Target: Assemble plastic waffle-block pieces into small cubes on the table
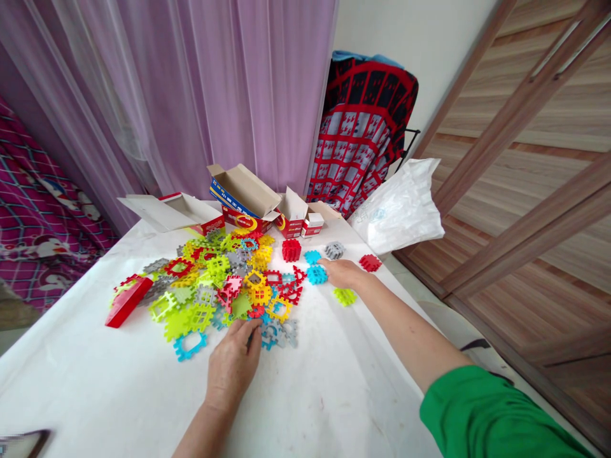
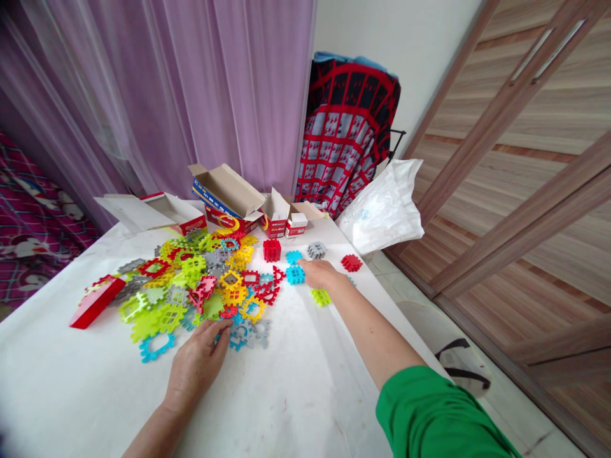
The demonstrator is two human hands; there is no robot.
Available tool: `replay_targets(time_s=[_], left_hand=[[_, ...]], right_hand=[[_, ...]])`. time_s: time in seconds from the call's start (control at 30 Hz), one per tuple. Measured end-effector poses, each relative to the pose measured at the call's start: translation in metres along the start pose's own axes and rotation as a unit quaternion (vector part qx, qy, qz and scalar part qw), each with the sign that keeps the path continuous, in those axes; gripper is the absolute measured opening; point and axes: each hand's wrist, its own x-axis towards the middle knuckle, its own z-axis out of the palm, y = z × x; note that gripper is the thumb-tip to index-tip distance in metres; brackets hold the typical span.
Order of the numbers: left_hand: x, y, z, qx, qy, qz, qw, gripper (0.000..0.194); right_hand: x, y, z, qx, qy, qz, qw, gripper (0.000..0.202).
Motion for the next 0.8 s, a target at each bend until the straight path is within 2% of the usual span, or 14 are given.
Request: replay_targets(time_s=[0.13, 0.23, 0.33, 0.4, 0.5, 0.67, 0.8], left_hand=[[0.0, 0.0, 0.001, 0.01, 0.005, 0.002, 1.0, 0.026], [0.0, -0.001, 0.001, 0.008, 0.008, 0.004, 1.0, 0.025], [0.0, -0.001, 0.0, 0.002, 0.006, 0.002, 1.0, 0.025], [0.0, -0.001, 0.0, 0.002, 0.005, -0.003, 1.0, 0.025], [0.001, -0.001, 0.0, 0.0, 0.0, -0.007, 1.0, 0.026], [0.001, -0.002, 0.001, -0.018, -0.009, -0.01, 1.0, 0.026], [0.002, -0.003, 0.0, -0.028, -0.005, -0.009, 1.0, 0.024]], right_hand=[[-0.004, -0.003, -0.007, -0.007, -0.012, 0.004, 1.0, 0.056], [-0.009, -0.003, -0.013, 0.004, 0.002, 0.022, 1.0, 0.055], [-0.021, -0.006, -0.017, 0.018, 0.036, 0.035, 0.999, 0.054], [-0.031, -0.014, -0.012, 0.058, 0.085, 0.031, 0.994, 0.05], [-0.046, -0.033, 0.01, 0.156, 0.162, 0.026, 0.974, 0.039], [-0.064, -0.072, 0.065, 0.278, 0.201, 0.031, 0.939, 0.028], [-0.078, -0.089, 0.088, 0.303, 0.24, 0.038, 0.921, 0.027]])
